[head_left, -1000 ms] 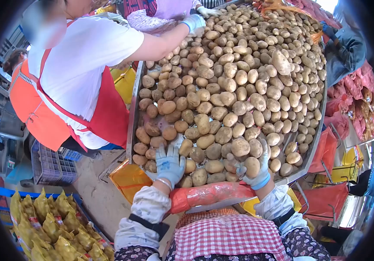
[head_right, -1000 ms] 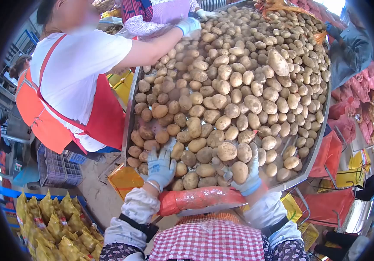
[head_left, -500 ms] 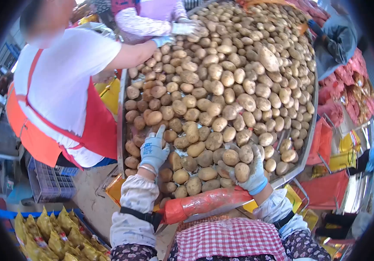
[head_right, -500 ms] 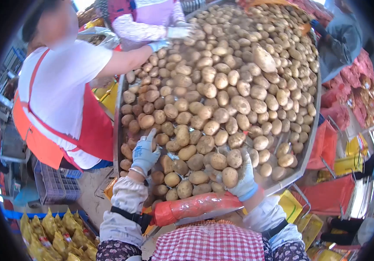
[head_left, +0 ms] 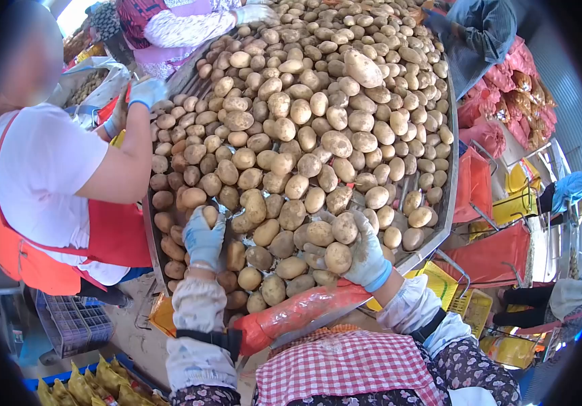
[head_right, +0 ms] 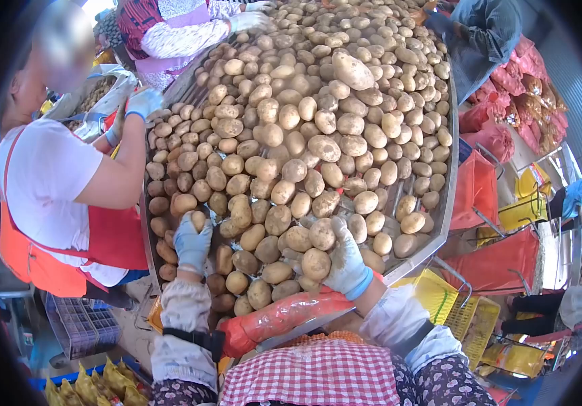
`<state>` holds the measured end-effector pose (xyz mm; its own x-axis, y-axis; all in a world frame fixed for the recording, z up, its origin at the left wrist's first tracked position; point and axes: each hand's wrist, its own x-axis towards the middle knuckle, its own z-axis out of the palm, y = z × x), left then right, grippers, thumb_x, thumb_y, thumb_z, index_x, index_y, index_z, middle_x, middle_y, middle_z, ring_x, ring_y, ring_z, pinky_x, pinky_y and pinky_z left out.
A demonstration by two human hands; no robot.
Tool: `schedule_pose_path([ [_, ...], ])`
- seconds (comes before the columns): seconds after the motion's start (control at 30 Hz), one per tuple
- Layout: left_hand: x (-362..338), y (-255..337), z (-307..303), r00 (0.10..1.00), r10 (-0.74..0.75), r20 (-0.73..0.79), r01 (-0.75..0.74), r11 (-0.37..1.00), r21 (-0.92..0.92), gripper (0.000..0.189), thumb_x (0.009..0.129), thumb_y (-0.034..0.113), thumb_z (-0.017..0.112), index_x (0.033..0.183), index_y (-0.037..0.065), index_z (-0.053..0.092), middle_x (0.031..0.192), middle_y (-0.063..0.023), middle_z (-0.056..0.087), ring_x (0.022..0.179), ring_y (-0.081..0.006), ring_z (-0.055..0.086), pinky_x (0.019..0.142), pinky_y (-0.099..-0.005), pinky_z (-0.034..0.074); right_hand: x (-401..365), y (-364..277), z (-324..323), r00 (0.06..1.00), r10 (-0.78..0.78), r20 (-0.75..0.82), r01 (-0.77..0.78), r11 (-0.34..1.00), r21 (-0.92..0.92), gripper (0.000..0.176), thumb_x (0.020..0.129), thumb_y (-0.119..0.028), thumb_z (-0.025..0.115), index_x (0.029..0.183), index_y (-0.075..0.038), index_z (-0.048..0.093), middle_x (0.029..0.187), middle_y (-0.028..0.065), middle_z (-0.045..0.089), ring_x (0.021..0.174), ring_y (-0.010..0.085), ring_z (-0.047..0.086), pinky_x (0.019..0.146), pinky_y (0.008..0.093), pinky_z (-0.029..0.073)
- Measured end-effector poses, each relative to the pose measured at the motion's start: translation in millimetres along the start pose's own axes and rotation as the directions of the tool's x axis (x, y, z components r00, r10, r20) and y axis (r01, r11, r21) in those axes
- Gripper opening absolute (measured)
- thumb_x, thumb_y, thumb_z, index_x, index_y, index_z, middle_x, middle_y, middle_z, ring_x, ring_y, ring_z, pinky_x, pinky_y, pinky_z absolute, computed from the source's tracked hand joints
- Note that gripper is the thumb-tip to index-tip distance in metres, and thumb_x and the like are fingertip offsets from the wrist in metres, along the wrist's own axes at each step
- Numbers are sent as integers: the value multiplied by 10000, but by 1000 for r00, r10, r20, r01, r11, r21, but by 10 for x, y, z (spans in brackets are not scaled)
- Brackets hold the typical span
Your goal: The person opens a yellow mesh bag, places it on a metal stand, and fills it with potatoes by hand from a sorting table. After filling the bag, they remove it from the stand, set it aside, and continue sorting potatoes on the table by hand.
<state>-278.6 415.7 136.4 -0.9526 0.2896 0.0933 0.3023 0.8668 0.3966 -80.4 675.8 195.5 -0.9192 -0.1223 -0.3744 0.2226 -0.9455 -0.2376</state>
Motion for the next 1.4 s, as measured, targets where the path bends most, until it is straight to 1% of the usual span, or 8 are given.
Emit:
schedule_pose_path([
  [0.47,-994,1576,-363,856,252,452,500,-181,-847,573,996,318,437,1467,42,262,1358,-141,433,1233,-251,461,1025,-371,390,33,201,191,977,-101,-187,102,995,-4,707,903,-646,407,1352,-101,417,1343,150,472,1169,329,535,883,492,523],
  [0.6,-909,1436,-148,829,320,458,461,72,-884,605,1008,335,403,1495,65,166,1397,-128,391,1278,-252,420,1008,-383,417,27,244,197,964,-125,-235,122,992,-27,713,880,-647,470,1340,-104,428,1317,154,500,1139,330,564,854,504,535],
  [0.67,-883,1430,-69,809,584,-61,-493,619,-611,646,1004,433,377,1507,113,131,1401,-115,386,1269,-234,426,981,-359,451,-25,234,205,969,-94,-228,108,993,49,664,900,-593,481,1364,-123,411,1324,125,501,1180,308,536,852,483,529],
  [0.77,-875,1536,-212,654,523,547,695,-130,-707,655,994,494,355,1508,148,143,1434,-117,360,1275,-247,426,1006,-359,435,-141,302,-11,955,-280,-99,245,930,-275,621,897,-596,485,1363,-193,405,1344,70,478,1158,244,538,856,476,526],
  [0.93,-905,1915,-725,872,283,399,425,-36,-904,702,973,523,382,1453,24,266,1482,-122,307,1361,-265,307,1129,-380,264,-188,218,-226,873,-442,208,488,777,-398,602,801,-470,578,1354,-264,459,1409,-20,450,1355,250,328,1140,561,129],
  [1.03,-619,1242,44,845,535,12,-523,830,-192,642,870,375,542,1412,67,388,1471,-187,332,1356,-402,286,1123,-529,183,-416,2,-171,879,-455,145,467,754,-461,607,789,-446,580,1355,-267,457,1403,-16,453,1363,259,310,1141,558,117],
  [1.17,-694,979,282,800,571,182,-596,790,145,664,808,374,598,1381,82,432,1445,-190,365,1367,-410,257,1132,-553,143,-584,-403,-484,900,-393,192,258,831,493,690,830,-606,549,1366,-185,441,1374,155,463,1197,375,512,951,586,457],
  [1.4,-722,1005,331,826,519,220,-559,803,205,678,780,363,616,1369,77,442,1468,-194,335,1389,-400,223,1149,-546,110,-1218,-819,-687,837,-548,-15,525,794,305,742,810,-646,570,1349,-147,463,1299,184,520,1083,416,578,806,544,546],
])
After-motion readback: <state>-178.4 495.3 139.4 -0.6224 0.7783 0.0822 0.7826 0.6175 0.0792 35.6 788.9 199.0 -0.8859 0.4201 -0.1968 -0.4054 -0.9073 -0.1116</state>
